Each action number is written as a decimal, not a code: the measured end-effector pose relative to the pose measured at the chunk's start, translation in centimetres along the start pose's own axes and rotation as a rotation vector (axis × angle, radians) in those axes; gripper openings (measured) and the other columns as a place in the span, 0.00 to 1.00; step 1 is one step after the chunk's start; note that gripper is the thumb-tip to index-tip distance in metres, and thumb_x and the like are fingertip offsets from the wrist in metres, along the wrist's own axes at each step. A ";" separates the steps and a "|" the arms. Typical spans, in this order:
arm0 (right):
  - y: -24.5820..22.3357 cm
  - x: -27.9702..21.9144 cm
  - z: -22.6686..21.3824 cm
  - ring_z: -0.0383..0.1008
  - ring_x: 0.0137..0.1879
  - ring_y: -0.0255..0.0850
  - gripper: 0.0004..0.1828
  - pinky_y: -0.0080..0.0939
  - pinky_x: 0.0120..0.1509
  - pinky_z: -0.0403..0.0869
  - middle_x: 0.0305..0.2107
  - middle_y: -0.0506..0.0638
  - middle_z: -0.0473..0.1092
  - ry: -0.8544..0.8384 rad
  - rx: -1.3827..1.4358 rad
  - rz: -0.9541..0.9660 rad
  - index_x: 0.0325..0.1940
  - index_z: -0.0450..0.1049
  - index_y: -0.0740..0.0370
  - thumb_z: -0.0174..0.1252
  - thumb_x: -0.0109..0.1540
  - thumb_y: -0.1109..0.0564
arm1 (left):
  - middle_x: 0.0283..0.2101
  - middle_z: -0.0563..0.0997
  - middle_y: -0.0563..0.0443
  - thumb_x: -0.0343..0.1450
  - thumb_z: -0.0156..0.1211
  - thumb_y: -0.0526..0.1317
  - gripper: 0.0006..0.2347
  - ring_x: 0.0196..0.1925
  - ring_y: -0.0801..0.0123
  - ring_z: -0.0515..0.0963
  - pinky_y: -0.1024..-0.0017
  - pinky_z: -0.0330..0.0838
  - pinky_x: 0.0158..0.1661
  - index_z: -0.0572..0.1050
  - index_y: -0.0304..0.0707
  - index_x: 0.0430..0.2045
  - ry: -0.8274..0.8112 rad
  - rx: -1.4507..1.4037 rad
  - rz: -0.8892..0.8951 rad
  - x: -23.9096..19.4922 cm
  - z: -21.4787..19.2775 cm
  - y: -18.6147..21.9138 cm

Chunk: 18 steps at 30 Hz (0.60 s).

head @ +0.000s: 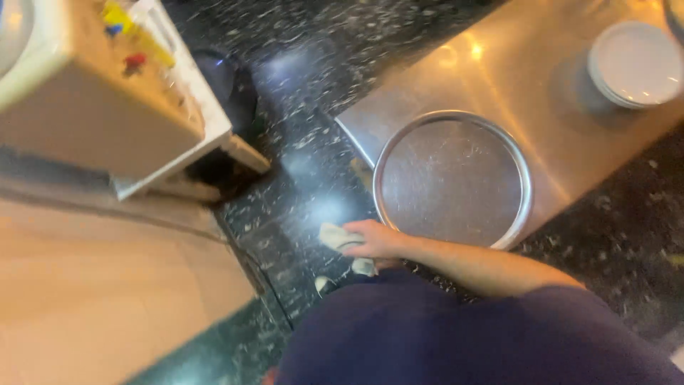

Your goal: Wiping and cleaning ceramic plates with a cloth on a stainless steel counter in a kitchen environment.

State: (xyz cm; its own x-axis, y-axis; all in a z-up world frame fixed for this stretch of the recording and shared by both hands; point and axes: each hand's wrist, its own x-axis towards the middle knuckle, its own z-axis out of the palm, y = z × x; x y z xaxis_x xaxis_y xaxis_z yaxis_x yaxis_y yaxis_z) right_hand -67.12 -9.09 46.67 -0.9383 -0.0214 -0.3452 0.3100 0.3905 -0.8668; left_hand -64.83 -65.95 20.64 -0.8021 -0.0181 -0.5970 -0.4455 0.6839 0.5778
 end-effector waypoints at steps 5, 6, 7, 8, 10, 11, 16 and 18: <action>-3.8 7.2 -2.9 0.77 0.43 0.41 0.16 0.39 0.46 0.71 0.38 0.49 0.77 0.089 -0.043 -0.103 0.48 0.77 0.58 0.61 0.64 0.46 | 0.52 0.87 0.44 0.69 0.62 0.49 0.21 0.56 0.65 0.82 0.68 0.69 0.62 0.81 0.36 0.52 -0.346 0.118 0.163 18.2 -4.1 27.7; -3.5 8.9 -3.9 0.77 0.44 0.39 0.13 0.38 0.48 0.71 0.38 0.47 0.78 0.125 -0.007 -0.067 0.48 0.78 0.58 0.60 0.65 0.49 | 0.54 0.85 0.45 0.69 0.63 0.44 0.19 0.57 0.66 0.81 0.70 0.69 0.62 0.79 0.36 0.53 -0.438 0.036 0.260 18.6 -3.9 35.1; -3.1 10.6 -4.9 0.76 0.45 0.36 0.11 0.36 0.50 0.71 0.39 0.45 0.78 0.161 0.030 -0.033 0.48 0.78 0.57 0.58 0.65 0.52 | 0.55 0.84 0.45 0.68 0.64 0.40 0.19 0.59 0.67 0.81 0.71 0.69 0.63 0.77 0.36 0.54 -0.531 -0.047 0.355 17.8 -3.4 42.0; -1.7 12.5 -5.4 0.76 0.45 0.36 0.11 0.36 0.50 0.71 0.39 0.45 0.78 0.189 0.032 -0.026 0.48 0.78 0.57 0.58 0.65 0.52 | 0.55 0.84 0.45 0.68 0.64 0.40 0.19 0.59 0.67 0.81 0.71 0.69 0.63 0.77 0.36 0.54 -0.549 -0.033 0.373 18.9 -1.9 46.8; 1.0 16.3 -6.3 0.74 0.44 0.32 0.13 0.36 0.48 0.70 0.38 0.43 0.78 0.326 0.119 -0.019 0.48 0.79 0.57 0.57 0.67 0.49 | 0.61 0.81 0.49 0.66 0.67 0.41 0.24 0.63 0.67 0.79 0.69 0.70 0.63 0.74 0.42 0.58 -0.780 0.088 0.688 20.6 1.2 55.9; 1.4 17.6 -7.6 0.74 0.44 0.32 0.13 0.36 0.48 0.70 0.38 0.43 0.78 0.350 0.123 -0.016 0.48 0.79 0.57 0.57 0.67 0.49 | 0.61 0.81 0.49 0.66 0.67 0.41 0.24 0.63 0.67 0.79 0.69 0.70 0.63 0.74 0.42 0.58 -0.794 0.103 0.702 21.9 3.8 58.9; 3.2 24.3 -15.6 0.74 0.53 0.32 0.18 0.35 0.60 0.72 0.50 0.45 0.77 0.730 0.475 -0.037 0.57 0.78 0.60 0.59 0.63 0.56 | 0.44 0.83 0.55 0.65 0.68 0.44 0.21 0.45 0.72 0.78 0.74 0.69 0.50 0.77 0.44 0.52 -1.115 0.227 0.961 24.6 10.9 77.7; 8.1 26.2 -17.8 0.76 0.52 0.37 0.20 0.42 0.59 0.75 0.48 0.51 0.78 0.970 0.641 -0.021 0.56 0.78 0.65 0.62 0.59 0.63 | 0.37 0.81 0.54 0.64 0.71 0.39 0.16 0.40 0.71 0.77 0.72 0.71 0.43 0.78 0.41 0.45 -1.153 0.118 0.998 27.3 14.8 83.3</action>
State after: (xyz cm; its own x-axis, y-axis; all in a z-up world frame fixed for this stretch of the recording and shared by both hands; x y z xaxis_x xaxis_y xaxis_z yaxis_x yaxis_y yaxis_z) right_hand -91.94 9.89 36.97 -0.5820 0.7994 -0.1489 0.0541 -0.1446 -0.9880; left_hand -117.95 1.35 44.20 0.0153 0.9914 -0.1301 0.1495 0.1264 0.9806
